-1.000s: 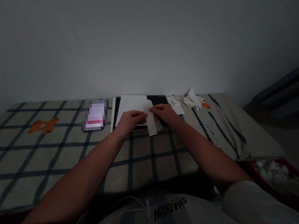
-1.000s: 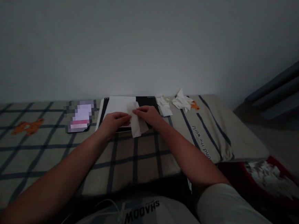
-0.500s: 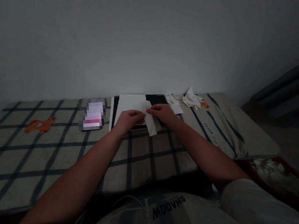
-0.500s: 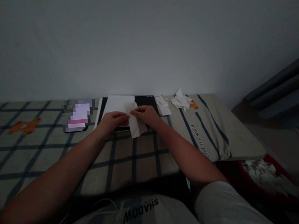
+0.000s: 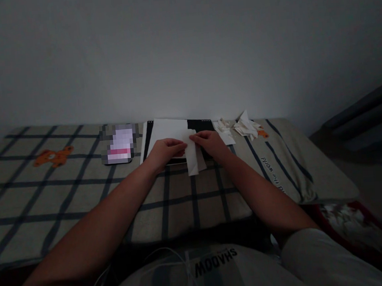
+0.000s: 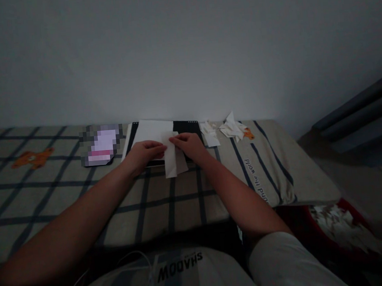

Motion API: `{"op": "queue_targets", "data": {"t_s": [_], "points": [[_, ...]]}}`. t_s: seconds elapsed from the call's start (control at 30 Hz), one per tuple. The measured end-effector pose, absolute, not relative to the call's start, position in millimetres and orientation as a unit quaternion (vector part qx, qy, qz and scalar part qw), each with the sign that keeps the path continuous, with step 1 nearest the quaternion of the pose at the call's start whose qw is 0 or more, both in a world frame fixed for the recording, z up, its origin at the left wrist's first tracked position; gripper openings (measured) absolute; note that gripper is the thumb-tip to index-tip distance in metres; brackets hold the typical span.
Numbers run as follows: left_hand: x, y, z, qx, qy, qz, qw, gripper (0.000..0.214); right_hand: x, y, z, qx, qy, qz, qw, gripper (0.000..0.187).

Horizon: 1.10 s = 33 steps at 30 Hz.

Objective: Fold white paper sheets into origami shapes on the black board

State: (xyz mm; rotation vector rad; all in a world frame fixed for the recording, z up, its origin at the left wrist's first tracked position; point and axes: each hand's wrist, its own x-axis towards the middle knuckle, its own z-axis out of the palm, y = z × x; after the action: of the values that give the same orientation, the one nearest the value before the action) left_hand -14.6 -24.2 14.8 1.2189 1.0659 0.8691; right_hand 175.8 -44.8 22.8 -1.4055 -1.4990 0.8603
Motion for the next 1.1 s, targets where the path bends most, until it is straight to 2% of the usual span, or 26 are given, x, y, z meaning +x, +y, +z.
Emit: {"op": "queue_targets", "data": {"t_s": [0.27, 0.77, 0.97, 1.1], "points": [[-14.4, -23.0, 14.6, 0.505, 0.451, 0.396, 0.621, 0.024, 174.8, -41.2, 13.5, -0.566, -0.596, 0.352, 0.448, 0.038], [-14.7, -24.8, 16.1, 0.546, 0.458, 0.379, 0.590, 0.028, 176.1, -41.6, 17.6, -0.547, -0.568, 0.364, 0.496, 0.036], [-14.9, -27.5, 18.1, 0.565, 0.461, 0.385, 0.566, 0.031, 177.8, -40.0, 16.3, -0.546, -0.579, 0.349, 0.495, 0.036], [-16.7, -26.0, 19.9, 0.552, 0.463, 0.423, 0.549, 0.032, 177.3, -43.4, 18.5, -0.548, -0.591, 0.393, 0.443, 0.037]]}}
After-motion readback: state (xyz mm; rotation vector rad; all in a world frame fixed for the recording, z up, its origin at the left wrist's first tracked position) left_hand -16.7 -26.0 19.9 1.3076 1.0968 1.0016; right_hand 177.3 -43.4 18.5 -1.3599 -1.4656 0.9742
